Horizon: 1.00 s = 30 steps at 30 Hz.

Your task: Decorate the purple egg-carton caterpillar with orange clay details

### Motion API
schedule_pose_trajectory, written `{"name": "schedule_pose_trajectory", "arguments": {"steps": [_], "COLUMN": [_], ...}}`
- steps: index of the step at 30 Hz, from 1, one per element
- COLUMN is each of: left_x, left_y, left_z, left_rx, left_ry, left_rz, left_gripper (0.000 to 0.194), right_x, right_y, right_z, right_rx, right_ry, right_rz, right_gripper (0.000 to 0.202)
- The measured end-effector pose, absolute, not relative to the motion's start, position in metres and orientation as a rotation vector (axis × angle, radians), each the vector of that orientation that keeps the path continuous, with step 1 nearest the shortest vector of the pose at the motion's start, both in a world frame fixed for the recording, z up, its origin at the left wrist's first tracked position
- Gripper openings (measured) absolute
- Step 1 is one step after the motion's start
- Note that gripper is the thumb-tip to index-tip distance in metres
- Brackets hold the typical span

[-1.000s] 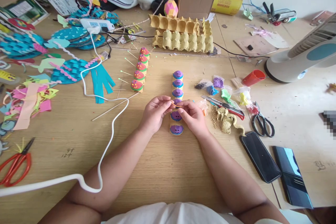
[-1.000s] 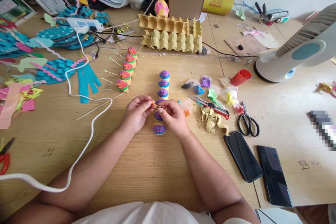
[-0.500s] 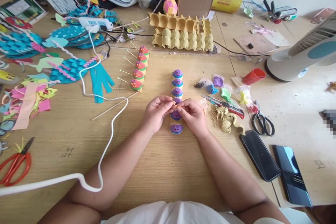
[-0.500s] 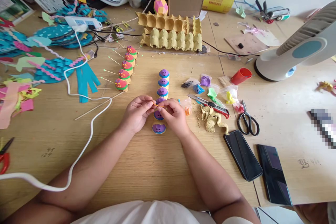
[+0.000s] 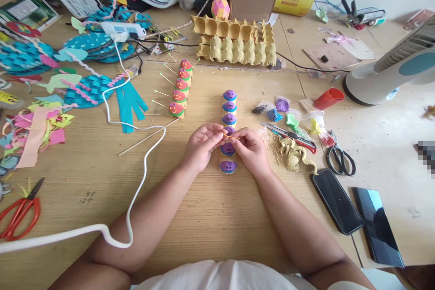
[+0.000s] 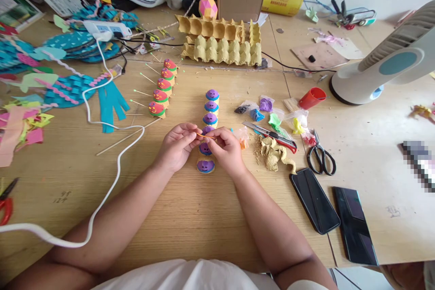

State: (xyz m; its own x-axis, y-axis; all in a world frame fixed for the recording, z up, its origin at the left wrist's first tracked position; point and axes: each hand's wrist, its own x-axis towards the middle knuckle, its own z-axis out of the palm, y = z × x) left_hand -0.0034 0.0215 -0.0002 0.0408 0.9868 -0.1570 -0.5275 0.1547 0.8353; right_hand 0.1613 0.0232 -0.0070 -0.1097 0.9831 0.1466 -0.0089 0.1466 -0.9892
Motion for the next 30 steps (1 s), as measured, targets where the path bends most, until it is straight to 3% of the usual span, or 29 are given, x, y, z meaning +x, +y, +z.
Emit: {"name": "schedule_pose_trajectory", "arguments": {"steps": [30], "left_x": [-0.0075], "left_y": [0.0259], "left_z": [-0.0040], "left_rx": [0.581], "left_ry": [0.869], "left_rz": [1.346], "left_gripper": [0.037], "right_x": [0.1604], "right_y": [0.0237], "right_z": [-0.0062], "right_rx": [-1.017], "right_ry": [-1.294], "right_rz": [1.307], "right_gripper": [0.035]}}
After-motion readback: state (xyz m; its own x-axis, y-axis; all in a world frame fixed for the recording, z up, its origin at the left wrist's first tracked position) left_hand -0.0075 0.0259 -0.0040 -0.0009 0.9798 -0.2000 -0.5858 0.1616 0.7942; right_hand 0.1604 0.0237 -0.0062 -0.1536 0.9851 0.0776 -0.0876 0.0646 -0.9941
